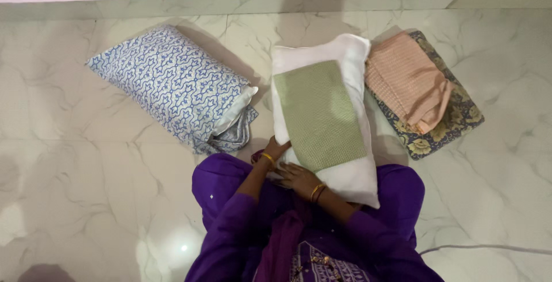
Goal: The person sits on the floor and inserts several white pillows into different patterned pillowcases. They handle each pillow individually, pulling the cases over the inserts and adjusting them.
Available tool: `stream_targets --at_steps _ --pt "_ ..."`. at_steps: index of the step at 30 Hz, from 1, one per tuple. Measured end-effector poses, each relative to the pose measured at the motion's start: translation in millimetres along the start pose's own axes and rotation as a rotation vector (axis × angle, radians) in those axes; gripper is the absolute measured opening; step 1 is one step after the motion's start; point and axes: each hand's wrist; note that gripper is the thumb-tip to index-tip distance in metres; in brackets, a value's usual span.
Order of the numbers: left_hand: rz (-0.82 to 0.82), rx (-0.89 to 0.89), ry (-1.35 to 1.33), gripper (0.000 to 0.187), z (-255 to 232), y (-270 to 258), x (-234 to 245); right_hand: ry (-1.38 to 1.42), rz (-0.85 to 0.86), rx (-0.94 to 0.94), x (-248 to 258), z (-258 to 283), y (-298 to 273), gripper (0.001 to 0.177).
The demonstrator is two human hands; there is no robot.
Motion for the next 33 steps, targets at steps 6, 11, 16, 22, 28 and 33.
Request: stream_targets --at_steps 6,11,16,22,28,33 --pt "-0.289 -0.007 -0.078 0.053 20.3 11.9 -9.3 0.229 0.034 0.004 11.7 4.8 -17.9 0.048" --pt "-0.565 -0.13 -0.387 0.058 24.8 7.5 10.9 -0.026 -0.228 -0.43 68.6 -4.0 -41.4 0.039" --pt "-0.595 0.045 0.406 0.103 8.9 -0.2 26.8 -0.051 -0.308 -0.682 90.9 -43.8 -48.7 0.045" --pt "-0.492 -0.587 0.866 0.104 -71.0 -62.3 -19.6 0.387 -0.769 -0.798 91.6 -67.6 -36.9 0.02" --pt "-0.363 -0.715 0.567 0.046 -129.1 -107.0 -42.9 0.447 -0.749 -0.571 135.7 -14.4 3.2 0.019" --pt "-0.597 -0.701 0.599 0.034 -170.1 -114.6 -11.6 0.341 -0.808 -0.44 193.4 10.5 13.5 0.015"
Point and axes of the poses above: each hand's wrist, its own y-axis towards the middle knuckle, its own x-axis out of the back of the hand, z = x × y, and after that the axes turned 2 degrees about y, right-handed
